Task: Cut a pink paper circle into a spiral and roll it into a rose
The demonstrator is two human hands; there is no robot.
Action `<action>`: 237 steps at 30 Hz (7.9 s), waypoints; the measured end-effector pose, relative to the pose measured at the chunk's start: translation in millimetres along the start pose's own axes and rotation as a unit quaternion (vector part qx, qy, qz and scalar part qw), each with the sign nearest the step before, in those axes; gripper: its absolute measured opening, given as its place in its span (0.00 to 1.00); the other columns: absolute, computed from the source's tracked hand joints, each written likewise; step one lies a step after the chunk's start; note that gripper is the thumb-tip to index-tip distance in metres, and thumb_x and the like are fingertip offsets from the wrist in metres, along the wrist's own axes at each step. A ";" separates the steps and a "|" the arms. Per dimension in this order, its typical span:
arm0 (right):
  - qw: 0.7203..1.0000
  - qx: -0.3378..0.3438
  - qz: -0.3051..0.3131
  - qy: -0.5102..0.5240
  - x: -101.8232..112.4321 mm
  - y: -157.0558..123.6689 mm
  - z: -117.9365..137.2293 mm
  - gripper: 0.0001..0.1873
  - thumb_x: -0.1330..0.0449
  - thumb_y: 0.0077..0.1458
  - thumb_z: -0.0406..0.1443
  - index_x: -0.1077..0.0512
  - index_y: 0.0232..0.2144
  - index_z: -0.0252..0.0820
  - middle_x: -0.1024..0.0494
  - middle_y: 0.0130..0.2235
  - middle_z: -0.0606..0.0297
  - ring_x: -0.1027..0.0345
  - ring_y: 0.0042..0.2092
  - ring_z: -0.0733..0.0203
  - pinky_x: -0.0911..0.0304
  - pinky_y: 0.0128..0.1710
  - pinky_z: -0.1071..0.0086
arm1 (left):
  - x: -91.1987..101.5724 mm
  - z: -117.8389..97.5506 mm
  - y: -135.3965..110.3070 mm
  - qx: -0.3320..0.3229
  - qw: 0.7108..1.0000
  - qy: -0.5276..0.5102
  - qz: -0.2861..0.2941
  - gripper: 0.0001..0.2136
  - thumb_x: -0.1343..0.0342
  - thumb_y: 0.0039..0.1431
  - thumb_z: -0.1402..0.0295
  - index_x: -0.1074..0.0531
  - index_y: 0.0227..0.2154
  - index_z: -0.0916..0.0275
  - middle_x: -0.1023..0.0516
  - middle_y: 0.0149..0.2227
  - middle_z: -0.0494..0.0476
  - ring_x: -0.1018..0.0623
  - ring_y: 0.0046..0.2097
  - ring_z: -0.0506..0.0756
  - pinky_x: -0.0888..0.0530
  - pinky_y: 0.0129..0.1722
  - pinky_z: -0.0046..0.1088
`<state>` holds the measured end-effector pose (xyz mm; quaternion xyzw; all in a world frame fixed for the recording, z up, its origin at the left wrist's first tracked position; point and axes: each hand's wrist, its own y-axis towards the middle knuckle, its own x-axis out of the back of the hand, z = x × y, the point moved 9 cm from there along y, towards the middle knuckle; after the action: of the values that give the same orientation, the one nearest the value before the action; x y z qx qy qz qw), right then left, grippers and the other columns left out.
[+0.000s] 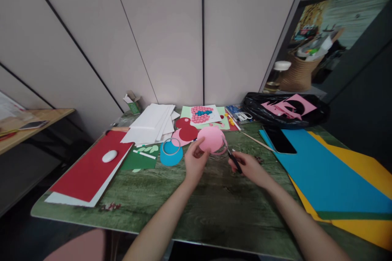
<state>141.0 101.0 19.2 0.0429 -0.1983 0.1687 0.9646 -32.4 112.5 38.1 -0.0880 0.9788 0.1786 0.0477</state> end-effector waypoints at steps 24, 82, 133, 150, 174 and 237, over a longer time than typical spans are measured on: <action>0.999 0.027 -0.020 -0.023 4.2 -0.2 8.9 0.12 0.50 0.53 0.41 0.38 0.23 0.40 0.33 0.22 0.68 0.41 0.25 0.66 0.48 0.25 0.73 | -1.5 -9.5 -0.6 -0.045 0.997 0.059 0.011 0.07 0.42 0.47 0.71 0.24 0.31 0.63 0.25 0.33 0.58 0.27 0.34 0.52 0.30 0.33 0.26; 0.998 0.021 -0.026 -0.056 5.7 -0.8 8.2 0.12 0.50 0.53 0.40 0.35 0.23 0.40 0.31 0.21 0.68 0.40 0.24 0.65 0.48 0.23 0.73 | 3.9 -12.2 -0.1 -0.036 0.998 0.048 -0.014 0.07 0.44 0.48 0.72 0.24 0.31 0.63 0.23 0.35 0.59 0.26 0.38 0.53 0.29 0.38 0.29; 0.996 0.031 -0.048 -0.071 4.4 0.9 6.6 0.11 0.50 0.53 0.38 0.35 0.24 0.39 0.31 0.22 0.68 0.39 0.26 0.64 0.48 0.25 0.73 | -4.3 -8.1 -2.9 -0.038 0.998 0.050 0.010 0.14 0.42 0.45 0.72 0.27 0.38 0.62 0.29 0.40 0.59 0.28 0.34 0.50 0.30 0.32 0.24; 0.992 0.047 -0.043 -0.108 8.1 0.2 6.7 0.13 0.51 0.55 0.39 0.35 0.22 0.40 0.30 0.22 0.67 0.38 0.26 0.64 0.48 0.25 0.72 | 1.8 -10.9 -2.2 -0.044 0.997 0.066 -0.013 0.08 0.44 0.49 0.72 0.25 0.34 0.63 0.24 0.36 0.59 0.26 0.39 0.52 0.29 0.39 0.28; 0.998 0.044 -0.018 -0.046 0.6 0.4 3.0 0.11 0.50 0.55 0.38 0.36 0.24 0.40 0.32 0.22 0.68 0.39 0.26 0.65 0.47 0.26 0.73 | -2.0 -6.1 -3.2 -0.037 0.997 0.062 -0.005 0.17 0.42 0.46 0.72 0.29 0.42 0.61 0.30 0.41 0.59 0.31 0.31 0.48 0.31 0.32 0.24; 0.999 0.025 -0.028 -0.020 4.1 0.0 3.1 0.13 0.48 0.53 0.43 0.37 0.24 0.40 0.32 0.23 0.68 0.38 0.27 0.64 0.45 0.27 0.72 | -8.3 -6.2 -5.5 -0.027 0.998 0.050 0.027 0.17 0.43 0.46 0.73 0.29 0.42 0.62 0.29 0.40 0.58 0.31 0.31 0.47 0.31 0.32 0.23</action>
<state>143.5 101.8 23.6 0.0761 -0.2121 0.1459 0.9633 -23.7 106.5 43.0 -0.0718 0.9769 0.2011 -0.0087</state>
